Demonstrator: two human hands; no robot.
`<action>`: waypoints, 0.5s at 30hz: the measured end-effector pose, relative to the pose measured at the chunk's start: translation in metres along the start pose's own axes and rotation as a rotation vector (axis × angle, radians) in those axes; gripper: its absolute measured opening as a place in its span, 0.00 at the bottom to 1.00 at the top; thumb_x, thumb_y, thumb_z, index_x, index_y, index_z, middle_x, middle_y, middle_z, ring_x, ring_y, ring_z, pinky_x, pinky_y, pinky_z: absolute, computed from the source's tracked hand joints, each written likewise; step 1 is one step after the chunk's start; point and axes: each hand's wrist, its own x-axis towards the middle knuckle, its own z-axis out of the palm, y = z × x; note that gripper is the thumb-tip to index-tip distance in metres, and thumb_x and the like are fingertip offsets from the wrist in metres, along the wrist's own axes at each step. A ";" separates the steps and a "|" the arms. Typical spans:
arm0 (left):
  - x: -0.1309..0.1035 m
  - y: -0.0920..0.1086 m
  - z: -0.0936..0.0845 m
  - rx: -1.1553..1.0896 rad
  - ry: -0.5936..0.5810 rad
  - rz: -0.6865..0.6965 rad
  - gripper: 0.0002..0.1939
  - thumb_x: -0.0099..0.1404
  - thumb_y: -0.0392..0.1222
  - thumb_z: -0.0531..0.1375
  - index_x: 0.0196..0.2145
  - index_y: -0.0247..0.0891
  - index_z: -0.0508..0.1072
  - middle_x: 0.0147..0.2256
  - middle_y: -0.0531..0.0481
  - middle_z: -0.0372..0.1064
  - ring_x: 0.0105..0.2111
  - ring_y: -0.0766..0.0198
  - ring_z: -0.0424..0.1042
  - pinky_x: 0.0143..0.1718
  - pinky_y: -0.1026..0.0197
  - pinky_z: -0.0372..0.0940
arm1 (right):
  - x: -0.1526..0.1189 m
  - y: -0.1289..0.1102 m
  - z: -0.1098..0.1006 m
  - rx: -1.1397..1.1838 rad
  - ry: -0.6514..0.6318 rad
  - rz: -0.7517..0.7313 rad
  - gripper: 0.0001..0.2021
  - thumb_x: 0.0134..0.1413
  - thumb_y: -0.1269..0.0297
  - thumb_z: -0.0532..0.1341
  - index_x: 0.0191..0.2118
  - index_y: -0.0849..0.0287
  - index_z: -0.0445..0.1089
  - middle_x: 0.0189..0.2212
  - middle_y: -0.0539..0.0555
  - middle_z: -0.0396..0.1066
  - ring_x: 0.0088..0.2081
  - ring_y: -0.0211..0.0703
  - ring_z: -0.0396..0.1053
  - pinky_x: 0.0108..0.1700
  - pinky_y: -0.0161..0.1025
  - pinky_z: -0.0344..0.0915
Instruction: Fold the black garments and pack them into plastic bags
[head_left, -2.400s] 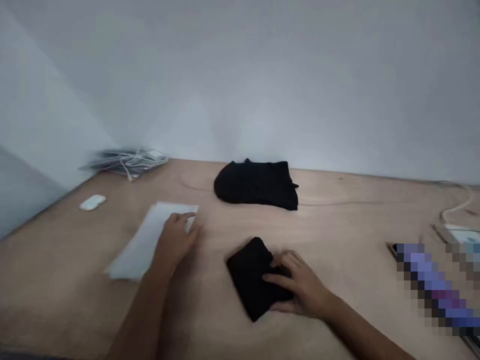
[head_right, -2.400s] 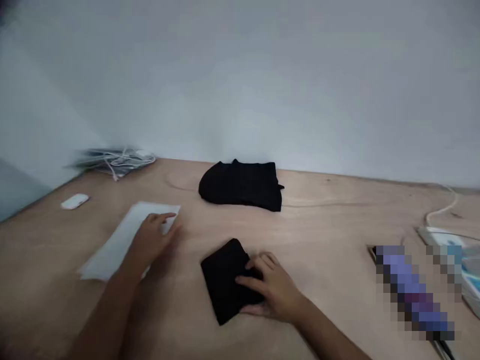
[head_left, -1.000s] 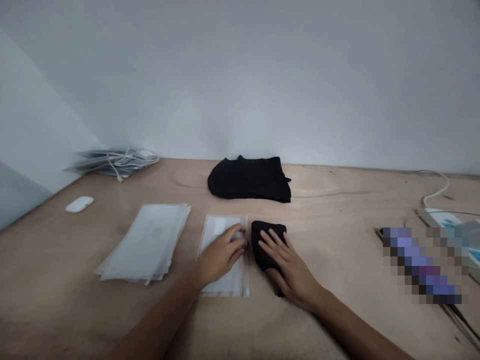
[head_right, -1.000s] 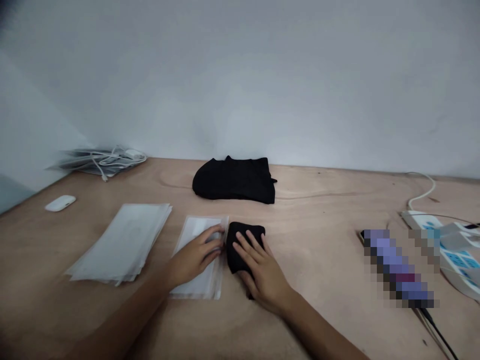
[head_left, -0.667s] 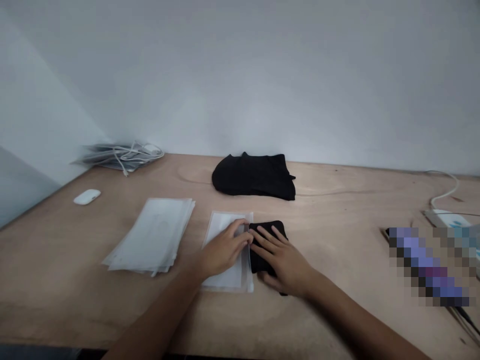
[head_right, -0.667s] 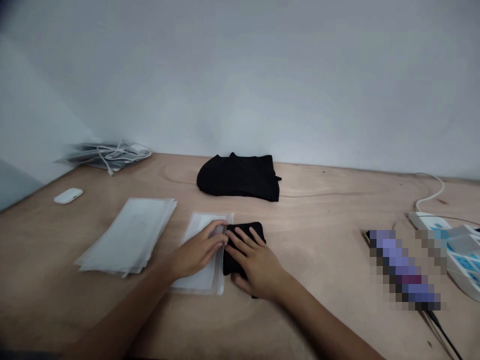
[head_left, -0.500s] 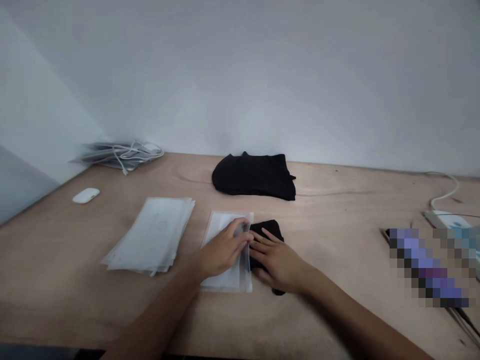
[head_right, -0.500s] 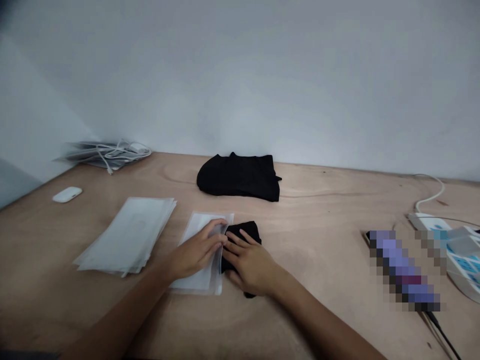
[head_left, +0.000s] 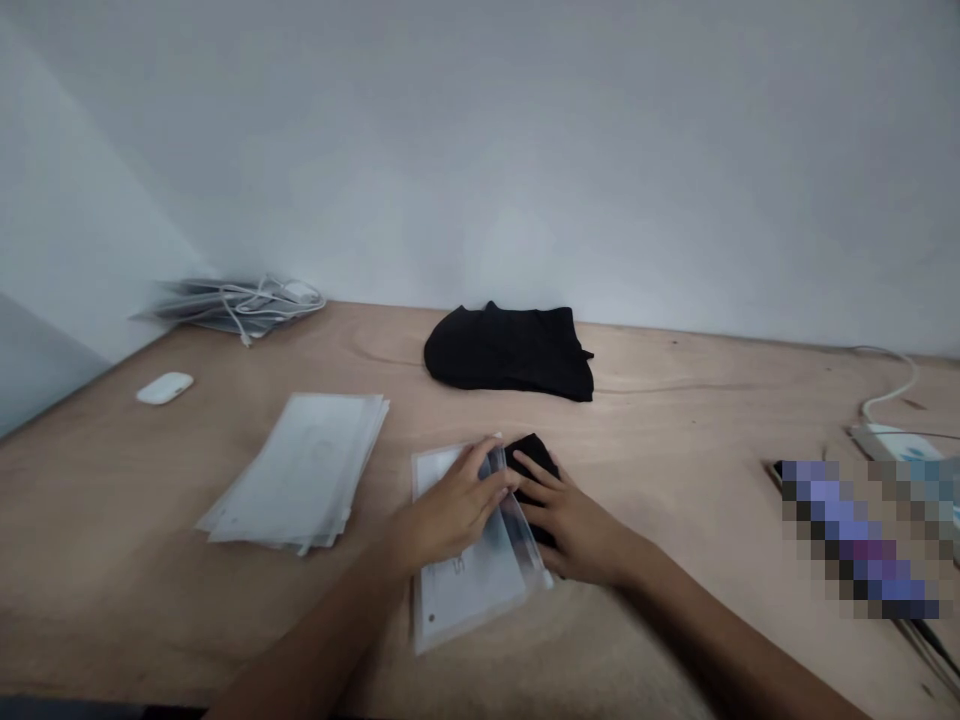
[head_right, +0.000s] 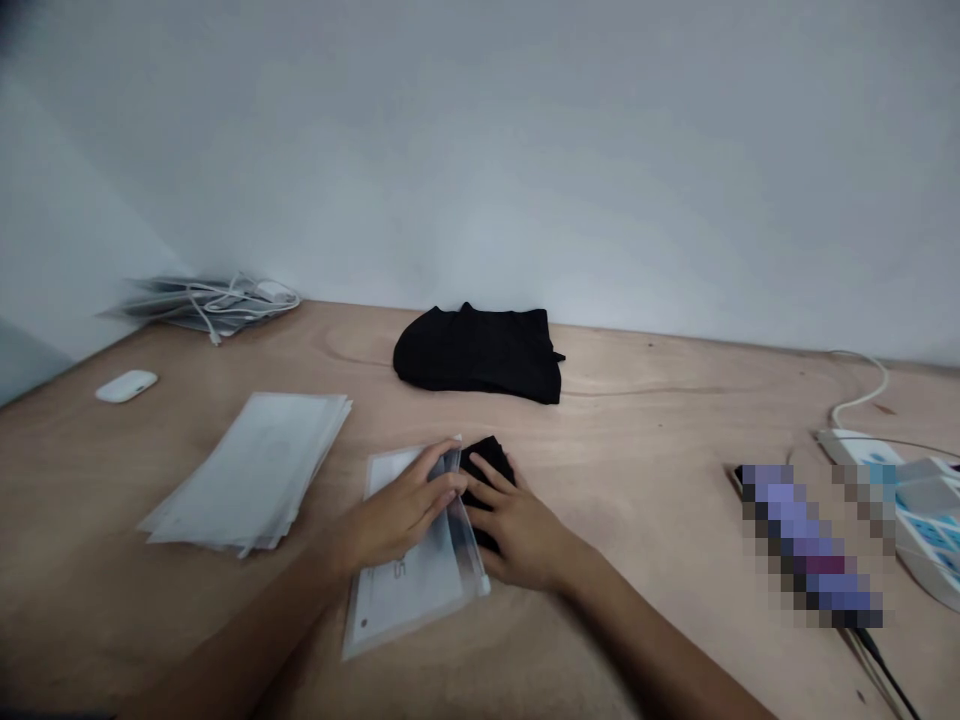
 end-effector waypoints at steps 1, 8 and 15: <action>0.001 0.001 0.000 -0.012 0.010 0.013 0.12 0.76 0.38 0.49 0.48 0.45 0.72 0.67 0.44 0.53 0.66 0.48 0.57 0.64 0.42 0.59 | 0.004 -0.002 0.004 0.016 0.005 -0.012 0.26 0.60 0.66 0.61 0.64 0.53 0.65 0.69 0.58 0.57 0.73 0.58 0.37 0.69 0.67 0.43; 0.000 -0.006 -0.003 -0.046 0.038 0.038 0.13 0.77 0.38 0.48 0.49 0.44 0.71 0.68 0.44 0.52 0.66 0.51 0.58 0.65 0.45 0.60 | 0.011 -0.005 -0.007 0.238 0.047 -0.056 0.28 0.62 0.63 0.64 0.66 0.54 0.63 0.69 0.59 0.57 0.72 0.53 0.44 0.69 0.57 0.51; 0.000 -0.003 -0.001 -0.037 -0.015 0.048 0.13 0.77 0.38 0.48 0.47 0.43 0.71 0.69 0.44 0.48 0.69 0.50 0.50 0.67 0.43 0.55 | 0.009 -0.007 -0.021 0.294 0.011 -0.110 0.19 0.64 0.70 0.61 0.59 0.55 0.71 0.59 0.56 0.70 0.65 0.46 0.62 0.65 0.48 0.62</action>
